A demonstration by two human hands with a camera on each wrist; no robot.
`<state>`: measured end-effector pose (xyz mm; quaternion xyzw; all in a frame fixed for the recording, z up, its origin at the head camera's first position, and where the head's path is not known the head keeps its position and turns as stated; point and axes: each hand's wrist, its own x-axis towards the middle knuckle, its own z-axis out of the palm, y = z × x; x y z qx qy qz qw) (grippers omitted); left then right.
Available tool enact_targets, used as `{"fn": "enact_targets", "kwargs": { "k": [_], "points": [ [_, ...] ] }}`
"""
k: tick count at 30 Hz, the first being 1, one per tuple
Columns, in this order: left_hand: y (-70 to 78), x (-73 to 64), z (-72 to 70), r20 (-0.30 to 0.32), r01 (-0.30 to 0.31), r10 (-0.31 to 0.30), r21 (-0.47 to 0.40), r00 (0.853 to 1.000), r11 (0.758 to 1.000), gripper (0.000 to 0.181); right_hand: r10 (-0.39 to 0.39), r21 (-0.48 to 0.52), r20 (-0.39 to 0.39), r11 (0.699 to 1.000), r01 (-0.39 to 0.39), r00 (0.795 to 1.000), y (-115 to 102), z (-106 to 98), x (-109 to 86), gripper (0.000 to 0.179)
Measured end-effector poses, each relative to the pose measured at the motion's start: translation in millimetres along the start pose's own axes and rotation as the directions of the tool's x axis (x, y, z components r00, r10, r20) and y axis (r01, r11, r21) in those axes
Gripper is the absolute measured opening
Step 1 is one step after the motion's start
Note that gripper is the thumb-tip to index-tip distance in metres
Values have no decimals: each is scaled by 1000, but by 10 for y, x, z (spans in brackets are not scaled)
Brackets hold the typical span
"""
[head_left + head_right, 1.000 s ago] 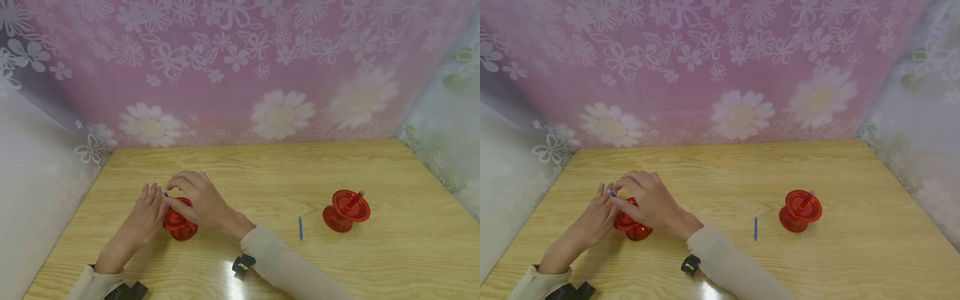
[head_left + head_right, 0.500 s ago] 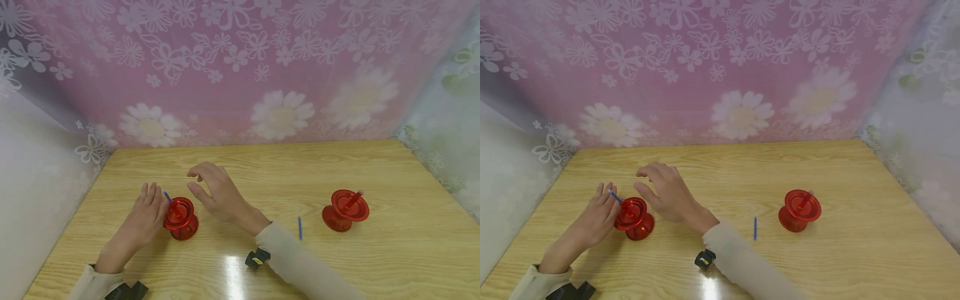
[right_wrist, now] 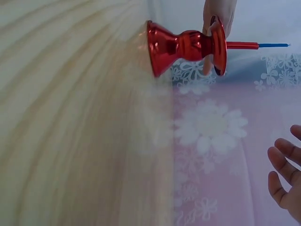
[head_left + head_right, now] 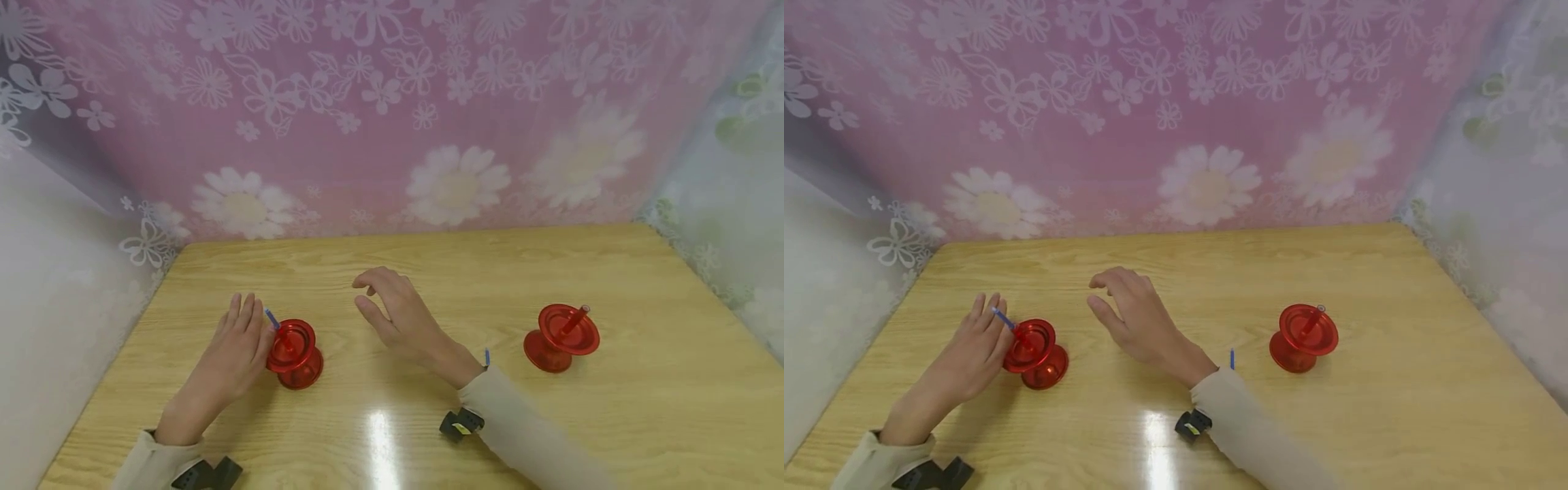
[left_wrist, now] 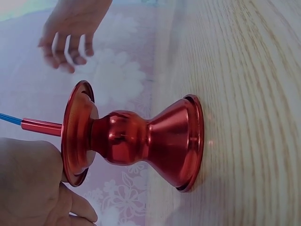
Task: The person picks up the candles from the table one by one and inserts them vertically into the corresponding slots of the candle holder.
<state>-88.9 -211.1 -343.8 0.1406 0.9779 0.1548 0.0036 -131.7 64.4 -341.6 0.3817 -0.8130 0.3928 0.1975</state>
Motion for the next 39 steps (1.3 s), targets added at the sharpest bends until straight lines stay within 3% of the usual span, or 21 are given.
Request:
{"fn": "enact_targets", "kwargs": {
  "k": [5, 10, 19, 30, 35, 39],
  "points": [
    [-12, 12, -28, -6, -3, 3, -2, 1000, 1000, 61, 38, -35, 58, 999, -36, 998, 91, -242, -219, 48],
    [-18, -6, -45, -9, 1, -1, -15, 1000, 1000, 61, 73, -82, 105, 995, -64, 992, 131, -484, -519, 32],
    [44, -22, -25, -13, -25, 24, -30, 1000, 999, 61, 247, -194, 103, 955, -224, 963, 104, -1065, -1063, 24],
    [215, -354, -16, -20, 1, 0, 44, 1000, 999, 53, 228, -330, 12, 920, -211, 974, -50, -1499, -1519, 33],
    [334, -489, 45, -16, 35, -34, 69, 999, 997, 45, 192, -311, -22, 931, -189, 981, -71, -1625, -1622, 23],
    [424, -584, 74, 16, 91, -92, 73, 996, 993, 47, 105, -296, -93, 947, -128, 990, -21, -1700, -1642, 14]
  ]
}}
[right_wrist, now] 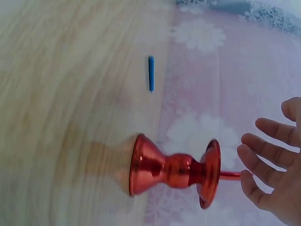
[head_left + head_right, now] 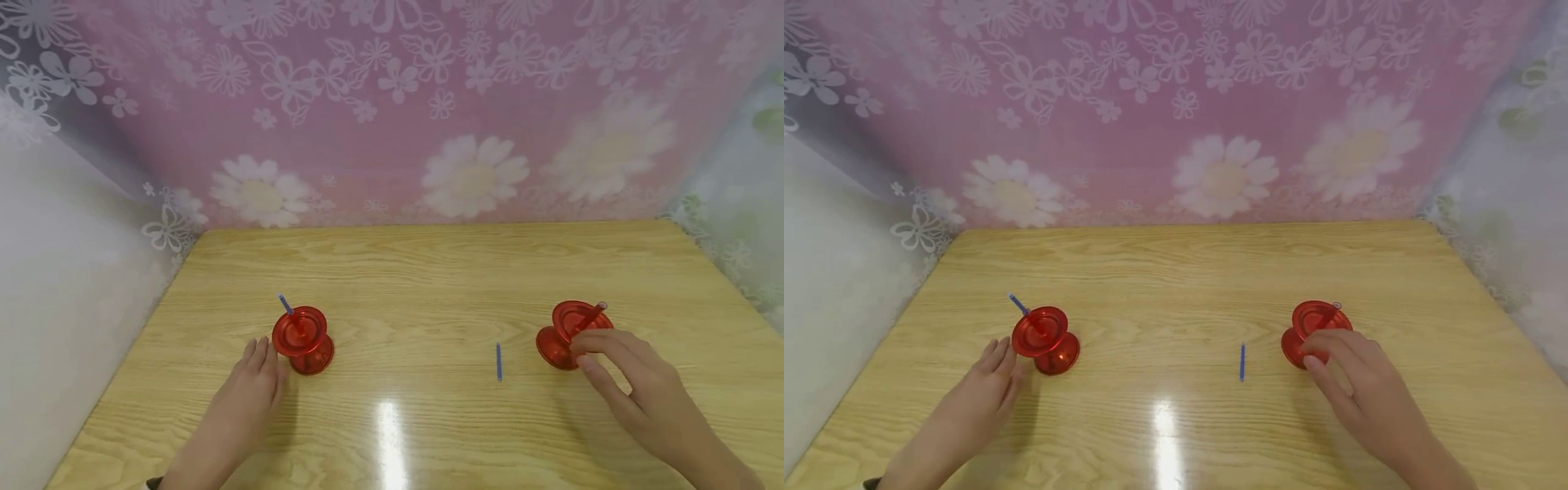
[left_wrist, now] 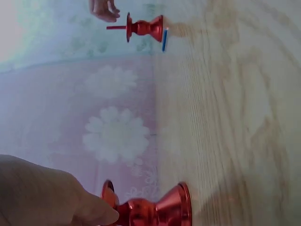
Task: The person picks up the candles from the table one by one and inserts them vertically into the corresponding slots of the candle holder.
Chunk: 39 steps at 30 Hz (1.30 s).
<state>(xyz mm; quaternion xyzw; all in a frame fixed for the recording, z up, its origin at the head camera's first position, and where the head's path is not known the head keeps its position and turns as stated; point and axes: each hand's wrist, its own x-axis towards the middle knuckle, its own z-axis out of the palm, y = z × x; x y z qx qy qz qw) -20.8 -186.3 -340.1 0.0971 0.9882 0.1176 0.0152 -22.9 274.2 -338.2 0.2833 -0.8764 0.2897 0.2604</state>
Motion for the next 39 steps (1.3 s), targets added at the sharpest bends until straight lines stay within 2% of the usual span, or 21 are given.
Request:
{"fn": "enact_targets", "kwargs": {
  "k": [3, 6, 7, 9, 13, 16, 19, 21, 23, 25, 28, 30, 32, 36, 39],
  "points": [
    [46, -56, -16, -43, 28, -28, 8, 999, 1000, 48, -44, -24, -57, 999, 42, 997, 72, -40, 7, 28],
    [81, -106, -53, -85, 43, -42, 8, 995, 999, 46, -39, -77, -67, 996, 34, 997, 136, -97, -1, 37],
    [93, -116, -65, -79, 47, -46, 8, 996, 999, 45, -41, -94, -71, 995, 34, 997, 158, -117, -2, 38],
    [122, -134, -83, -54, 39, -39, -6, 998, 999, 42, -18, -130, -59, 991, 10, 998, 190, -171, -7, 33],
    [187, -145, -79, -1, -5, 5, -82, 1000, 997, 29, 26, -212, -53, 977, -37, 998, 298, -268, -24, 11],
    [242, -138, -54, -6, -70, 70, -162, 998, 984, 20, 86, -238, -69, 966, -100, 994, 413, -324, -43, 5],
    [304, -107, -18, -29, -184, 182, -258, 983, 949, 18, 144, -223, -87, 962, -160, 986, 510, -354, -64, 6],
    [360, -68, 21, -48, -256, 255, -331, 966, 908, 16, 170, -222, -87, 957, -185, 982, 551, -355, -66, 7],
    [436, -10, 74, -74, -313, 311, -413, 948, 855, 12, 200, -233, -69, 949, -210, 977, 595, -349, -58, 8],
    [537, 51, 128, -84, -322, 323, -477, 943, 818, 12, 252, -241, -32, 937, -252, 967, 633, -344, -41, 8],
    [713, 161, 226, -120, -315, 297, -522, 947, 793, 14, 321, -245, 24, 920, -305, 947, 695, -343, 1, 8],
    [846, 242, 290, -140, -301, 267, -517, 953, 802, 17, 356, -233, 40, 912, -338, 934, 732, -339, 30, 10],
    [992, 336, 358, -167, -310, 261, -469, 951, 827, 21, 362, -217, 36, 913, -346, 931, 772, -327, 56, 12],
    [1306, 507, 501, -161, -346, 315, -229, 935, 910, 38, 381, -196, 35, 909, -367, 924, 823, -278, 92, 15],
    [1518, 603, 642, -123, -365, 358, -49, 926, 929, 50, 394, -195, 54, 905, -377, 917, 833, -236, 136, 19]
  ]
}}
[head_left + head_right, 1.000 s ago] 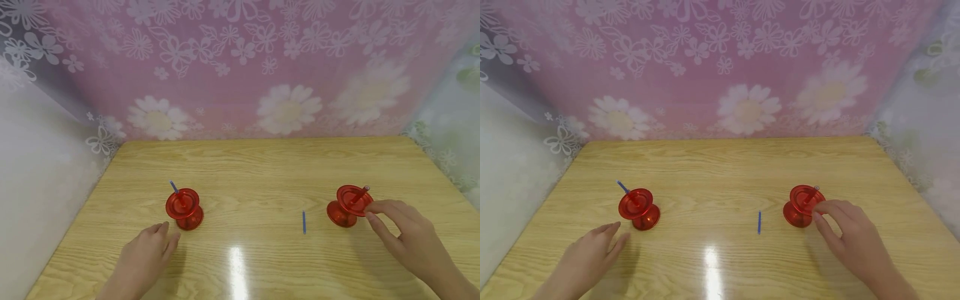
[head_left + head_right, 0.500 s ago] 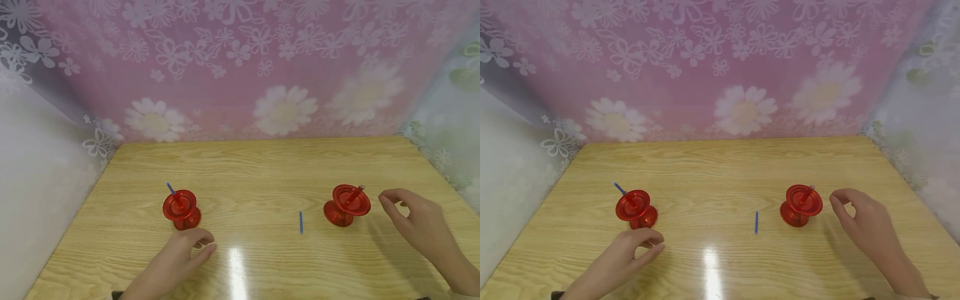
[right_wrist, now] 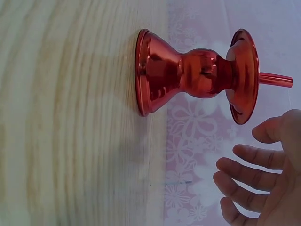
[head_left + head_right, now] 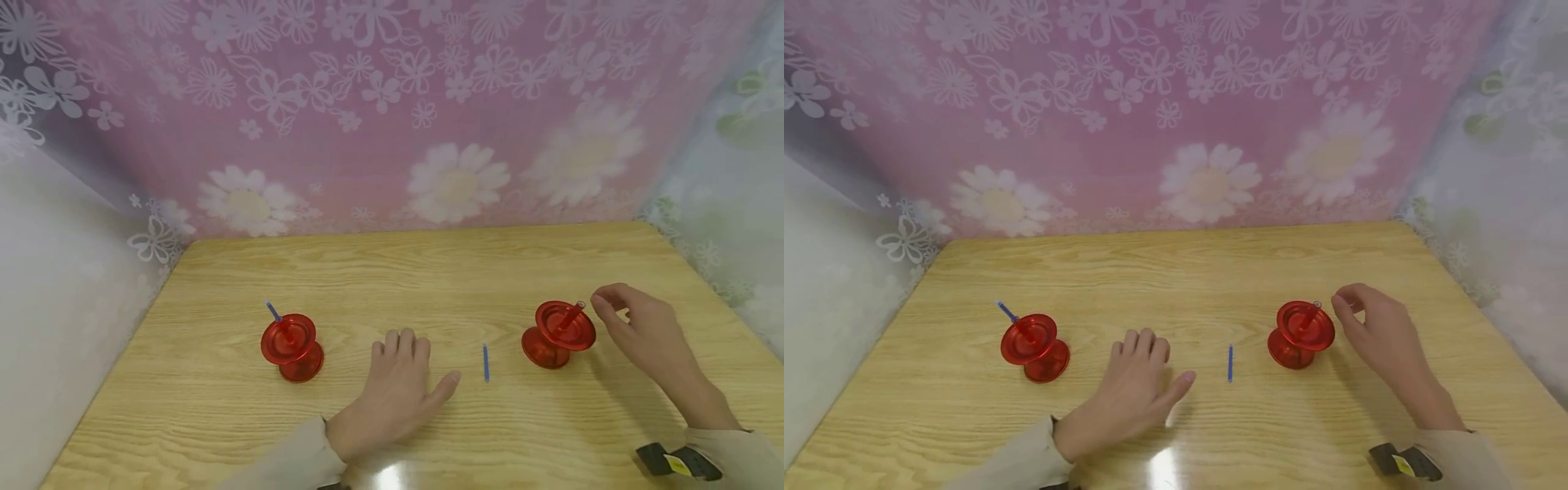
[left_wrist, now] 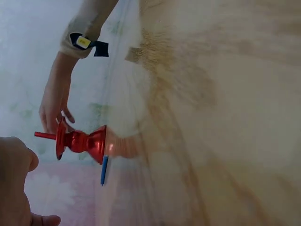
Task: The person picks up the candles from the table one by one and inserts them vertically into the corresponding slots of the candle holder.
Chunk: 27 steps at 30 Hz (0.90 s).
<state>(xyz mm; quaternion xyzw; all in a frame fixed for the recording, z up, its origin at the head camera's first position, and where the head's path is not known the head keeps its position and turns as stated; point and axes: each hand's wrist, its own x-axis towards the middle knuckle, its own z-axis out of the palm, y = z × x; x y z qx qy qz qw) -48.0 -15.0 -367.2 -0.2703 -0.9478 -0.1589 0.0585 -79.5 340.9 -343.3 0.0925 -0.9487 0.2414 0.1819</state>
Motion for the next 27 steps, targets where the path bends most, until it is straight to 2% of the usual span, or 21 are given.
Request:
{"fn": "enact_targets", "kwargs": {
  "k": [3, 8, 16, 20, 27],
  "points": [
    [120, 114, 165, 21, -32, 30, 72, 999, 997, 52, -2, -7, 15, 1000, 2, 1000, -25, 46, 40, 21],
    [278, 263, 334, 17, -19, 18, 88, 1000, 996, 51, 5, 1, 45, 1000, -5, 999, -50, 73, 82, 23],
    [461, 505, 491, 99, 25, -48, 217, 994, 976, 56, 6, 12, 43, 1000, -6, 999, -36, 89, 115, 22],
    [532, 591, 545, 106, 43, -75, 276, 991, 960, 53, 15, 30, 57, 999, -16, 998, -35, 109, 132, 22],
    [582, 694, 598, 176, 80, -136, 295, 975, 952, 50, 21, 32, 82, 999, -23, 996, -35, 112, 142, 25]
  ]
}}
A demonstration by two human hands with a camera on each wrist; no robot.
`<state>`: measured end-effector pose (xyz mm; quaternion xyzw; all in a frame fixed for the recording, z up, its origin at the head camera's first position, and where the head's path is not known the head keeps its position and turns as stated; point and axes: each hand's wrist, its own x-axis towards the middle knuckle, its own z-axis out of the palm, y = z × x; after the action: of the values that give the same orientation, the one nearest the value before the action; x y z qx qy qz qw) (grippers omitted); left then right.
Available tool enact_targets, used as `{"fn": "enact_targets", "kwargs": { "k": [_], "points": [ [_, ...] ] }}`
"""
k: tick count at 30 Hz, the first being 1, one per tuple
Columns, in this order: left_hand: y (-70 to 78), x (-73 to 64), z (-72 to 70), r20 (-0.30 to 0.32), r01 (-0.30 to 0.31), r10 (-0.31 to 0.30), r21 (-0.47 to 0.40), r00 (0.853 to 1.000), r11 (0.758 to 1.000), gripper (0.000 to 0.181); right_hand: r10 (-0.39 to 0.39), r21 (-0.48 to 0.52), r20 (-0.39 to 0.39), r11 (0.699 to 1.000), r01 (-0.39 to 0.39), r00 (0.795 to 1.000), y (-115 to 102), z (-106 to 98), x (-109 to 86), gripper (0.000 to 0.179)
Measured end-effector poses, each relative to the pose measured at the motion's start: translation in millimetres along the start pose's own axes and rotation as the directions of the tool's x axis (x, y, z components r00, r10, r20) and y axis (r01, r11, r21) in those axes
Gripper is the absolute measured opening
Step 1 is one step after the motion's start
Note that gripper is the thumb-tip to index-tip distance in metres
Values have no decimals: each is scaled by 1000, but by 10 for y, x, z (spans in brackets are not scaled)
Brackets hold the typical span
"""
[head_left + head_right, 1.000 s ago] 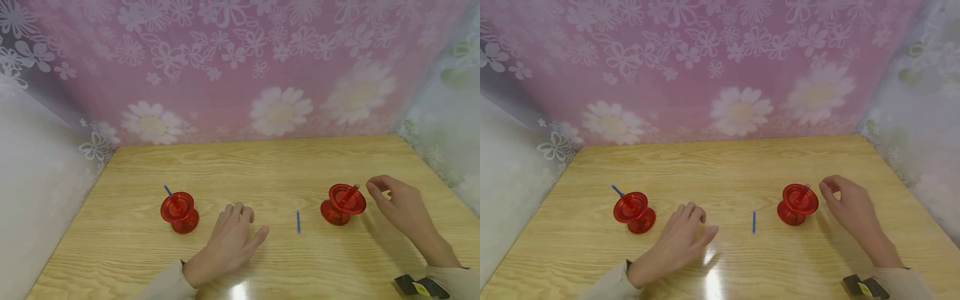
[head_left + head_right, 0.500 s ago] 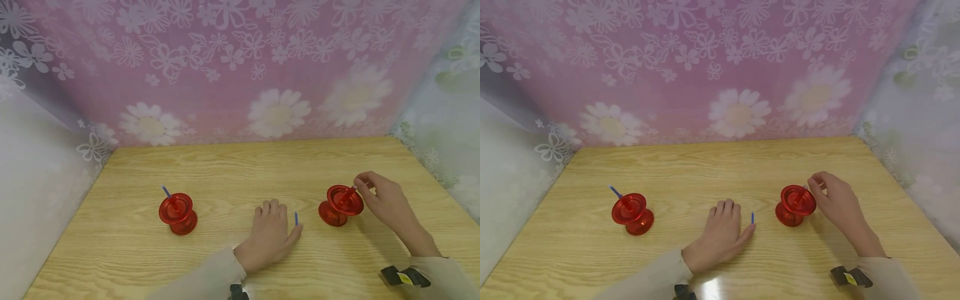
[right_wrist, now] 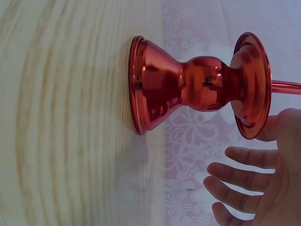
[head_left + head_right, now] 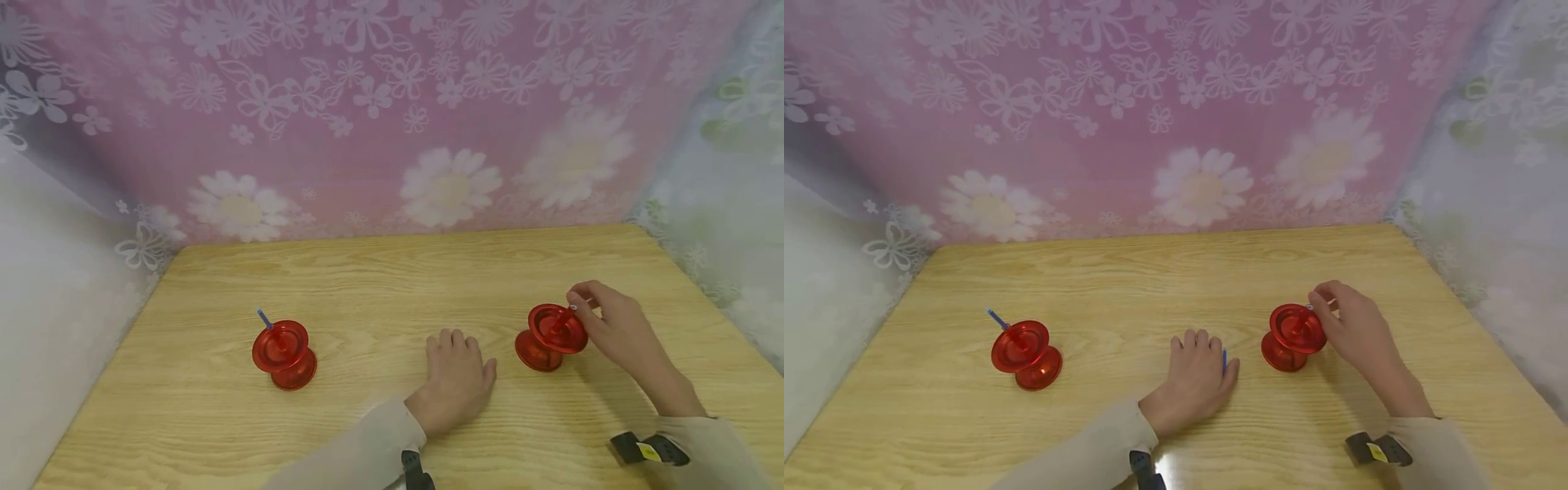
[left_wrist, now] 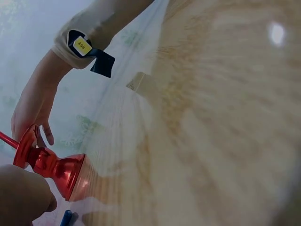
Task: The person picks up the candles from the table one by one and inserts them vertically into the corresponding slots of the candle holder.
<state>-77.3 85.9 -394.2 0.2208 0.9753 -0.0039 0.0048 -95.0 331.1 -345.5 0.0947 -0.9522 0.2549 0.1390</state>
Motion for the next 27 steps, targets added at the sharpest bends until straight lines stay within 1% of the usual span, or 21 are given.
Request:
{"fn": "enact_targets", "kwargs": {
  "k": [3, 6, 8, 10, 12, 15, 17, 20, 24, 27],
  "points": [
    [-12, 16, 1, 19, 16, -16, -21, 1000, 1000, 49, 10, -19, 10, 1000, -10, 1000, -7, 6, 18, 28],
    [-31, 36, -6, 13, 4, -3, -39, 1000, 999, 48, 24, -39, 25, 999, -24, 999, 1, 4, 52, 33],
    [-38, 46, -13, 9, -7, 8, -47, 1000, 999, 47, 18, -57, 41, 998, -15, 999, 19, 2, 74, 39],
    [-32, 57, -21, 12, -23, 24, -35, 1000, 999, 47, -8, -69, 49, 998, 11, 999, 41, 2, 82, 43],
    [-15, 63, -26, 21, -37, 37, -16, 999, 999, 45, -52, -79, 51, 995, 56, 997, 74, 6, 79, 48],
    [6, 65, -25, 14, -61, 60, 30, 998, 998, 42, -113, -94, 49, 989, 117, 992, 107, 19, 91, 50],
    [17, 57, -22, 4, -70, 70, 47, 998, 996, 39, -127, -121, 67, 984, 134, 990, 117, 21, 106, 52],
    [31, 52, -25, -13, -70, 71, 66, 997, 995, 37, -125, -177, 110, 974, 144, 986, 115, 22, 135, 54],
    [49, 56, -38, -3, -62, 63, 85, 998, 994, 34, -131, -243, 139, 956, 162, 982, 119, 31, 156, 55],
    [63, 60, -45, 1, -67, 67, 100, 998, 993, 27, -139, -284, 153, 942, 178, 978, 128, 39, 158, 55]
  ]
}}
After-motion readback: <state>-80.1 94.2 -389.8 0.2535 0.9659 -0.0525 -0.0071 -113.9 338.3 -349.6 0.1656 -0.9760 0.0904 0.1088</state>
